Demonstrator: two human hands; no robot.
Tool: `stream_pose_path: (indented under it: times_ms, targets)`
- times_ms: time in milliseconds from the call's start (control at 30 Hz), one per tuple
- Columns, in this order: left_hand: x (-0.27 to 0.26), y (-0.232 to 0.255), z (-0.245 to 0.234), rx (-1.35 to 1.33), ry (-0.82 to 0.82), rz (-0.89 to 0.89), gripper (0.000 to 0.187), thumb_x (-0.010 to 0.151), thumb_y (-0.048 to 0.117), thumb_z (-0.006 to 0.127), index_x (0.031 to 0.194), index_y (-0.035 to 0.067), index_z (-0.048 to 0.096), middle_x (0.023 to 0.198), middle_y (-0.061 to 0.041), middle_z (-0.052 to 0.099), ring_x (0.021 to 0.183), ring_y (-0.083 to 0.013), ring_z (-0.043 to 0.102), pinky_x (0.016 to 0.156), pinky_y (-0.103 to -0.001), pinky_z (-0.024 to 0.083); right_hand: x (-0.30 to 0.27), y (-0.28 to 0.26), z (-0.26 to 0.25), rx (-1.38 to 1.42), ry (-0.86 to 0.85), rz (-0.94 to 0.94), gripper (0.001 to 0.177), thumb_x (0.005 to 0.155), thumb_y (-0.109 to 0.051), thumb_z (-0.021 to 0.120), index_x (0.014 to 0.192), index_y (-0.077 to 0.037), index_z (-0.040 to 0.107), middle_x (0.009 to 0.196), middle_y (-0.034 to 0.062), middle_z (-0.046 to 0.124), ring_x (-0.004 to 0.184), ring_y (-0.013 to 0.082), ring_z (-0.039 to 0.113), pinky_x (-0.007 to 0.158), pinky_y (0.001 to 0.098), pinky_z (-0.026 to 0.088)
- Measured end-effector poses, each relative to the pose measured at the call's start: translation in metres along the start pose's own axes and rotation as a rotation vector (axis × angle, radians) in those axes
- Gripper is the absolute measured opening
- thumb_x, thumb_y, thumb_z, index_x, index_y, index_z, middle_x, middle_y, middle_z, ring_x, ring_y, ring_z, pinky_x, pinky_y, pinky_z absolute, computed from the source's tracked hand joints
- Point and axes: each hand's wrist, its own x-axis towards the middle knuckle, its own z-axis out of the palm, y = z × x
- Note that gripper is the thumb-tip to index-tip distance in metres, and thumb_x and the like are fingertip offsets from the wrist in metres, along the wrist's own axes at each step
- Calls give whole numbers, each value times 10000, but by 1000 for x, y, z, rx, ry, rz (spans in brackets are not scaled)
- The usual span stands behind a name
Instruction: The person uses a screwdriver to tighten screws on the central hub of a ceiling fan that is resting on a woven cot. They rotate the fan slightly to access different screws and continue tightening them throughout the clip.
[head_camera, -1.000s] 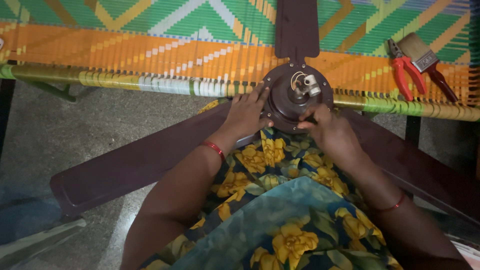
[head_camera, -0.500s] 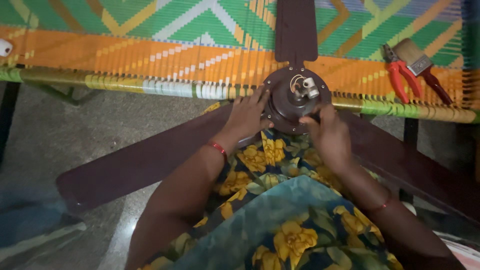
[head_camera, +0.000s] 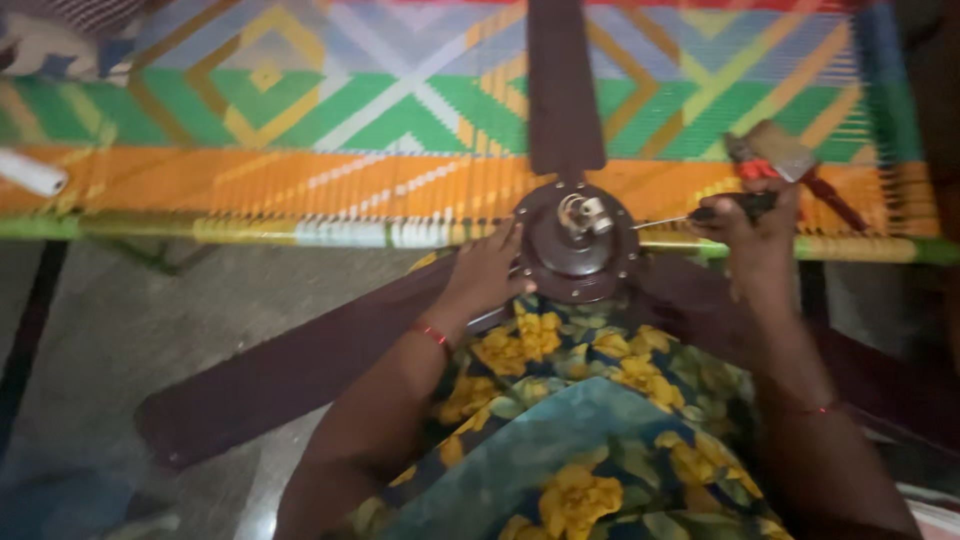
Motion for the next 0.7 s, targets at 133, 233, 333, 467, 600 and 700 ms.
stream_pose_path:
  times_ms: [133, 233, 333, 467, 600, 700]
  targets:
    - [0, 4, -7, 6, -44, -11, 1033, 807, 512, 780, 1595, 77, 271, 1682, -112, 219, 1499, -303, 319, 1183, -566, 245, 9, 31, -13, -50, 85, 15, 395, 1031, 20, 674, 1289, -67, 389, 1164, 118, 583, 1014, 232, 703, 827, 392, 660]
    - [-1, 8, -13, 24, -56, -18, 1030, 804, 513, 777, 1587, 79, 267, 1680, -110, 218, 1506, -290, 314, 1183, -562, 239, 18, 49, -12, -123, 62, -2, 352, 1030, 20, 671, 1251, -53, 407, 1134, 122, 615, 991, 226, 704, 803, 359, 633]
    - [0, 10, -16, 29, -83, -41, 1026, 811, 518, 769, 1590, 87, 261, 1679, -105, 216, 1491, -294, 329, 1189, -550, 234, 37, 59, 1, -160, -24, -87, 349, 1020, 42, 641, 1262, -49, 406, 1120, 123, 628, 991, 203, 690, 829, 338, 635]
    - [-1, 9, -15, 35, -54, -15, 1022, 818, 531, 762, 1595, 84, 271, 1688, -113, 215, 1465, -318, 365, 1183, -534, 259, 49, 54, 15, -424, -97, -121, 343, 1005, 79, 614, 1266, -31, 421, 1092, 127, 666, 993, 179, 689, 832, 320, 614]
    - [-1, 6, -15, 46, -64, -10, 1034, 809, 552, 758, 1590, 77, 275, 1680, -111, 232, 1458, -309, 387, 1177, -539, 269, 48, 45, 30, -513, -107, -112, 343, 993, 84, 609, 1272, -29, 444, 1054, 122, 692, 937, 168, 692, 828, 303, 583]
    - [0, 5, -14, 53, -48, 13, 1041, 798, 557, 767, 1582, 75, 280, 1669, -121, 234, 1460, -315, 373, 1163, -537, 271, 44, 39, 35, -555, -112, -140, 354, 985, 87, 608, 1276, -22, 437, 1040, 121, 695, 928, 171, 701, 823, 305, 573]
